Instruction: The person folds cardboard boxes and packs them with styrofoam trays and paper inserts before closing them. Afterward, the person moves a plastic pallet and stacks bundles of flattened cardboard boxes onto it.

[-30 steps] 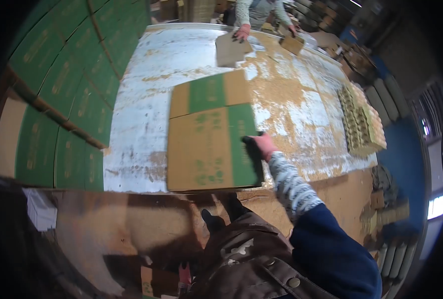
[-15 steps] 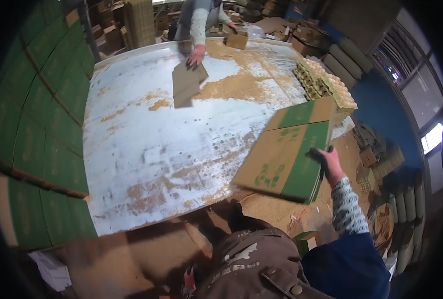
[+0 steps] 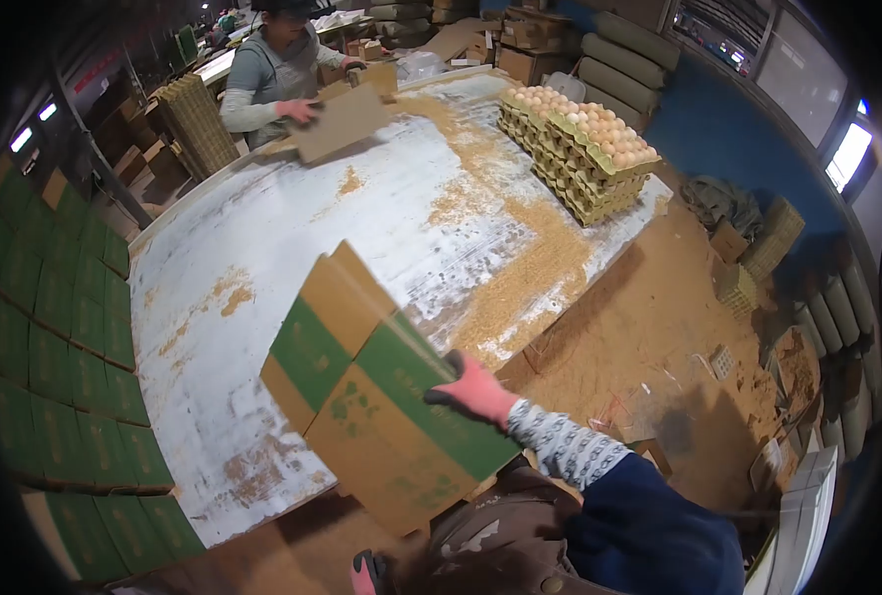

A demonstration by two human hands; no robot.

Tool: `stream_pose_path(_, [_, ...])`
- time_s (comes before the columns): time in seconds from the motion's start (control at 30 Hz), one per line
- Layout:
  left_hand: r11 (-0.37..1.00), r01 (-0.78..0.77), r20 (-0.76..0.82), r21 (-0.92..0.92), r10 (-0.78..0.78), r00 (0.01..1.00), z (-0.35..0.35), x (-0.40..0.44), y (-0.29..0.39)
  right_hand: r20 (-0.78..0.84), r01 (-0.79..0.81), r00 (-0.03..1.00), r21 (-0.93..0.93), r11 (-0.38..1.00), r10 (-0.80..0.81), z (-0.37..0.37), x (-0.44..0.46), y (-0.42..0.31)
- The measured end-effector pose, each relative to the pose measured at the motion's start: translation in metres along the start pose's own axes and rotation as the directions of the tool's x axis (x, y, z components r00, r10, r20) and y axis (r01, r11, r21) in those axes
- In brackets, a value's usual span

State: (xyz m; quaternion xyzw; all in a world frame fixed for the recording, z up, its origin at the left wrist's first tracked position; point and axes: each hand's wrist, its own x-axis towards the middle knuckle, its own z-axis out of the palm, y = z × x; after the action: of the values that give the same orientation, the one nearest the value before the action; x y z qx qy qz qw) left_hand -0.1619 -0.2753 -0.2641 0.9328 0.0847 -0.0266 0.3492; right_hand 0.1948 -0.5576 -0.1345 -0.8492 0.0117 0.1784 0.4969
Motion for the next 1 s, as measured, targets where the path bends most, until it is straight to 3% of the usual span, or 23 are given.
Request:
stream_pose_path(0.07, [0.989, -0.079, 0.083, 0.123, 0.069, 0.994, 0.033, -0.012, -0.014, -0.014, -0.074, 0.997, 0.067, 0.995, 0.076, -0.065, -0.001, 0.023])
stream_pose_path(0.1, [0.997, 0.083, 0.154, 0.002, -0.083, 0.985, 0.065, -0.021, -0.047, -0.116, -0.051, 0.991, 0.070, 0.996, 0.059, -0.092, 0.004, 0.055])
stream_pose_path(0.2, [0.985, 0.140, 0.240, -0.104, -0.112, 0.964, 0.087, 0.011, 0.016, -0.366, 0.048, 0.930, 0.033, 0.998, -0.033, -0.189, -0.012, 0.102])
stream_pose_path(0.23, [0.996, 0.069, 0.146, -0.050, -0.062, 0.987, 0.071, 0.037, 0.089, -0.345, -0.014, 0.938, 0.054, 0.998, 0.032, -0.219, -0.028, 0.100])
stream_pose_path(0.27, [0.823, 0.356, 0.169, -0.444, -0.313, 0.935, 0.089, 0.069, 0.106, -0.325, -0.075, 0.941, 0.073, 0.994, 0.095, -0.244, -0.042, 0.093])
stream_pose_path(0.3, [0.429, 0.528, 0.292, -0.733, -0.503, 0.814, 0.106, 0.097, 0.120, -0.355, -0.055, 0.932, 0.045, 0.997, 0.068, -0.260, -0.052, 0.084])
stream_pose_path(0.37, [0.721, 0.276, 0.193, -0.636, -0.198, 0.961, 0.106, 0.167, 0.199, -0.412, -0.036, 0.911, -0.007, 0.999, 0.030, -0.279, -0.066, 0.074])
stream_pose_path(0.43, [0.645, 0.134, 0.214, -0.752, 0.047, 0.976, 0.098, 0.234, 0.290, -0.499, -0.005, 0.866, 0.078, 0.997, 0.043, -0.282, -0.058, 0.067])
stream_pose_path(0.47, [0.677, 0.024, 0.226, -0.735, 0.212, 0.951, 0.089, 0.260, 0.328, -0.540, 0.018, 0.840, 0.119, 0.993, 0.049, -0.278, -0.051, 0.060])
stream_pose_path(0.53, [0.585, -0.089, 0.208, -0.806, 0.421, 0.883, 0.062, 0.316, 0.403, -0.556, -0.025, 0.829, 0.086, 0.996, 0.069, -0.259, -0.029, 0.040])
stream_pose_path(0.57, [0.610, -0.059, 0.234, -0.790, 0.390, 0.890, 0.050, 0.345, 0.425, -0.564, -0.049, 0.822, 0.069, 0.996, 0.079, -0.247, -0.019, 0.027])
stream_pose_path(0.6, [0.633, -0.028, 0.259, -0.773, 0.356, 0.898, 0.034, 0.374, 0.440, -0.477, 0.074, 0.878, 0.083, 0.994, -0.026, -0.239, -0.010, 0.011])
stream_pose_path(0.67, [0.657, 0.285, 0.502, -0.698, 0.165, 0.849, -0.003, 0.432, 0.458, -0.292, 0.279, 0.928, 0.139, 0.950, -0.230, -0.209, 0.017, -0.003])
stream_pose_path(0.7, [0.858, 0.035, 0.451, -0.513, 0.235, 0.861, -0.010, 0.460, 0.445, -0.131, 0.252, 0.965, 0.202, 0.946, -0.229, -0.192, 0.032, -0.008])
stream_pose_path(0.73, [0.938, -0.231, 0.420, -0.260, 0.325, 0.847, -0.011, 0.485, 0.434, -0.090, 0.227, 0.973, 0.158, 0.961, -0.215, -0.162, 0.048, -0.003])
stream_pose_path(0.77, [0.949, -0.300, 0.299, 0.097, 0.260, 0.918, -0.024, 0.479, 0.456, -0.052, 0.289, 0.957, 0.203, 0.936, -0.284, -0.145, 0.058, -0.007])
stream_pose_path(0.87, [0.954, -0.274, 0.183, 0.123, 0.250, 0.951, -0.045, 0.512, 0.424, 0.064, 0.423, 0.887, 0.289, 0.859, -0.458, -0.141, 0.080, -0.021])
stream_pose_path(0.9, [0.973, -0.223, 0.198, 0.053, 0.209, 0.958, -0.054, 0.525, 0.404, 0.110, 0.451, 0.857, 0.315, 0.835, -0.504, -0.142, 0.083, -0.022])
stream_pose_path(0.93, [0.983, -0.183, 0.216, -0.014, 0.182, 0.959, -0.065, 0.544, 0.390, 0.137, 0.470, 0.849, 0.242, 0.849, -0.510, -0.145, 0.089, -0.015])
stream_pose_path(1.0, [0.966, -0.258, 0.035, 0.013, 0.257, 0.966, -0.087, 0.583, 0.383, 0.133, 0.504, 0.848, 0.098, 0.858, -0.513, -0.167, 0.108, 0.015])
